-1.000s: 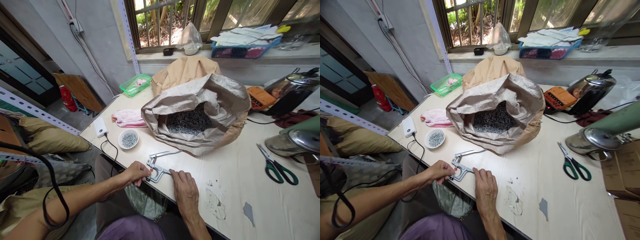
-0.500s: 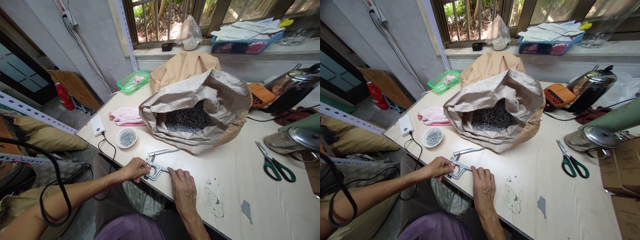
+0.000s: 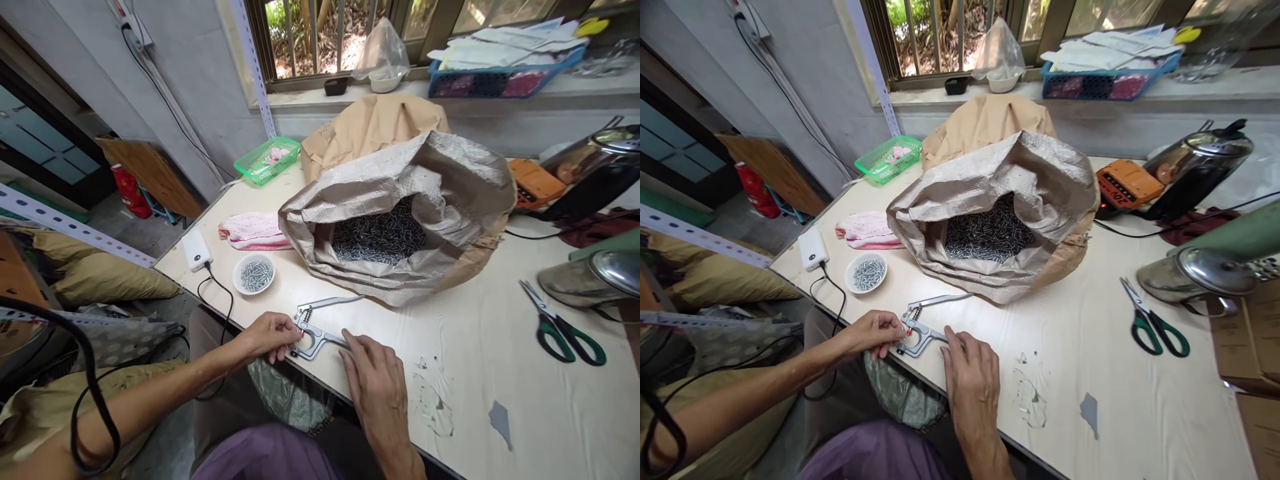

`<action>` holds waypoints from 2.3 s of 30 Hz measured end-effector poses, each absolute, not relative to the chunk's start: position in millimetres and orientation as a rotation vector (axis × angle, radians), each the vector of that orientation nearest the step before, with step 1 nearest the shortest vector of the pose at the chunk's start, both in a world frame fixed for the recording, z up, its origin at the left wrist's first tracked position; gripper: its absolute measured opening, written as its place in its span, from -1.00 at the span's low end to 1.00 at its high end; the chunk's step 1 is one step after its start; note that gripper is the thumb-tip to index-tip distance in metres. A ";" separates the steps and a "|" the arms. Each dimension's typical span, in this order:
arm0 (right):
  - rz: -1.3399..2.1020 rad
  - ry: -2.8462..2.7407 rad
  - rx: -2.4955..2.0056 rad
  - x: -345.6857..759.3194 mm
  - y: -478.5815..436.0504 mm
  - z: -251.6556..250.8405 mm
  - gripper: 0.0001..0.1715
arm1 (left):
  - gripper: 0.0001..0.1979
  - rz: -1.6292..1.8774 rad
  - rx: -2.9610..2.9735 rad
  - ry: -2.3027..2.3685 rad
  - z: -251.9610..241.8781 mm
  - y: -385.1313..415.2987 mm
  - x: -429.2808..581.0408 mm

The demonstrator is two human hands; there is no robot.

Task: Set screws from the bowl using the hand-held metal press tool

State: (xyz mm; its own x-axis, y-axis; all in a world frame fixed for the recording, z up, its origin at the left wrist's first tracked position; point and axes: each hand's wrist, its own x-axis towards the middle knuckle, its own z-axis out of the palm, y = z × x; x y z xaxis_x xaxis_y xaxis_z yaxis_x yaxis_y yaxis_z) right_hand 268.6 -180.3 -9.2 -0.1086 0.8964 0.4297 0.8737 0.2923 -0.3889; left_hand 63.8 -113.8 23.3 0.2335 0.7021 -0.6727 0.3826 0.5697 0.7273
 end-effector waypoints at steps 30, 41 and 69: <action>0.318 -1.833 -1.561 221.2 -198.9 -10.1 -0.69 | -0.68 0.801 1.184 1.490 5.5 -155.5 74.6; -0.035 -1.941 -1.651 273.0 -184.2 -26.5 -0.58 | -0.83 0.532 1.472 1.569 1.4 -131.2 69.6; -0.034 -1.970 -1.739 260.8 -186.1 -35.6 -0.74 | -0.63 0.010 1.314 1.329 -1.2 -104.9 52.9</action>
State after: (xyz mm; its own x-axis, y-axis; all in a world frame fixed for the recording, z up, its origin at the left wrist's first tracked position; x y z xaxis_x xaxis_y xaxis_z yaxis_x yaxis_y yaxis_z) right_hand 260.8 -186.1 -35.6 -0.0519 0.9217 0.3845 0.9344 0.1807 -0.3070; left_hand 52.9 -104.9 -1.2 0.3454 0.6522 -0.6748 0.6417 0.3605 0.6769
